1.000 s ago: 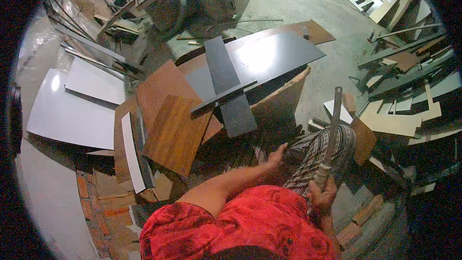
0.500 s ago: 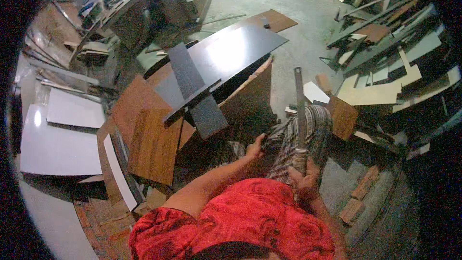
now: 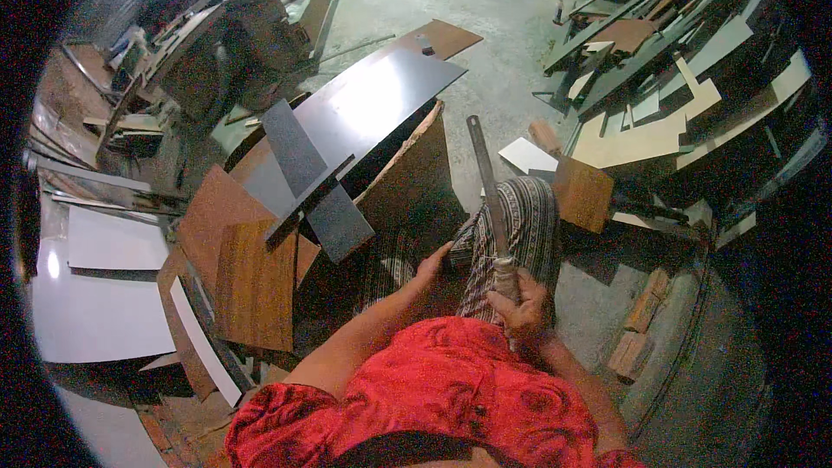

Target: Trimming the edges of wood panels using a hand-held tool.

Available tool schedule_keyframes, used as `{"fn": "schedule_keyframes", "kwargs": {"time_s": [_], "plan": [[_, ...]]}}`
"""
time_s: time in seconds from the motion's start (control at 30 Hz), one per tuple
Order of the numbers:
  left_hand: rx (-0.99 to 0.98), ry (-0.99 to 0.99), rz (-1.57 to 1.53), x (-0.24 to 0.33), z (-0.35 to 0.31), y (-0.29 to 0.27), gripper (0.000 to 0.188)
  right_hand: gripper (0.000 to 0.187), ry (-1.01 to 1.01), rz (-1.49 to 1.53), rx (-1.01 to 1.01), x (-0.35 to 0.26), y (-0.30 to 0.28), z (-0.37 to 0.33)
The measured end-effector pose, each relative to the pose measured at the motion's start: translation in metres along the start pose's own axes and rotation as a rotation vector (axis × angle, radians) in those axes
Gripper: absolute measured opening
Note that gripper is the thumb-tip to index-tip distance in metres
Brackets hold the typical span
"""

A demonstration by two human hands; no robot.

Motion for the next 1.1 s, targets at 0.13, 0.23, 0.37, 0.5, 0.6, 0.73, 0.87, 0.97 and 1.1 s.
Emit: {"fn": "schedule_keyframes", "kwargs": {"time_s": [0.13,0.23,0.37,0.5,0.6,0.73,0.87,0.97,1.1], "plan": [[0.104,0.059,0.014,0.008,-0.025,0.008,0.065,0.018,-0.081,-0.041,-0.01,-0.002,0.002,0.003],[0.381,-0.044,0.275,0.002,-0.021,-0.007,0.059,0.018,-0.041,-0.009,-0.002,0.001,0.002,0.001],[0.277,-0.014,0.217,-0.008,0.027,-0.02,0.056,0.018,-0.636,-0.436,-0.058,-0.009,0.002,0.0],[-0.113,-0.09,-0.147,-0.025,0.048,-0.022,0.061,0.018,0.073,0.044,-0.023,0.006,0.007,0.001],[0.153,0.137,0.193,0.03,-0.052,0.024,0.064,0.018,-0.112,-0.224,0.016,0.021,-0.009,0.001],[0.307,0.079,0.134,0.01,-0.009,-0.01,0.062,0.018,-0.079,-0.069,-0.012,0.01,0.0,0.004],[0.217,-0.037,0.119,-0.008,0.031,-0.03,0.068,0.018,-0.033,0.003,-0.05,0.006,0.005,0.003],[-0.012,0.019,-0.052,-0.009,0.019,-0.008,0.072,0.018,-0.016,0.034,0.011,0.01,0.0,-0.001],[0.253,0.121,0.262,0.02,-0.027,0.007,0.066,0.018,-0.255,-0.182,0.002,0.022,-0.006,-0.002]]}}
Point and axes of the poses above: each hand's wrist, its own z-axis towards the middle knuckle, its own y-axis out of the palm, x = y × z, the point moved 6 cm from there along z, towards the middle knuckle, and after that the axes turned 7 degrees about -y, right-handed, at the moved point
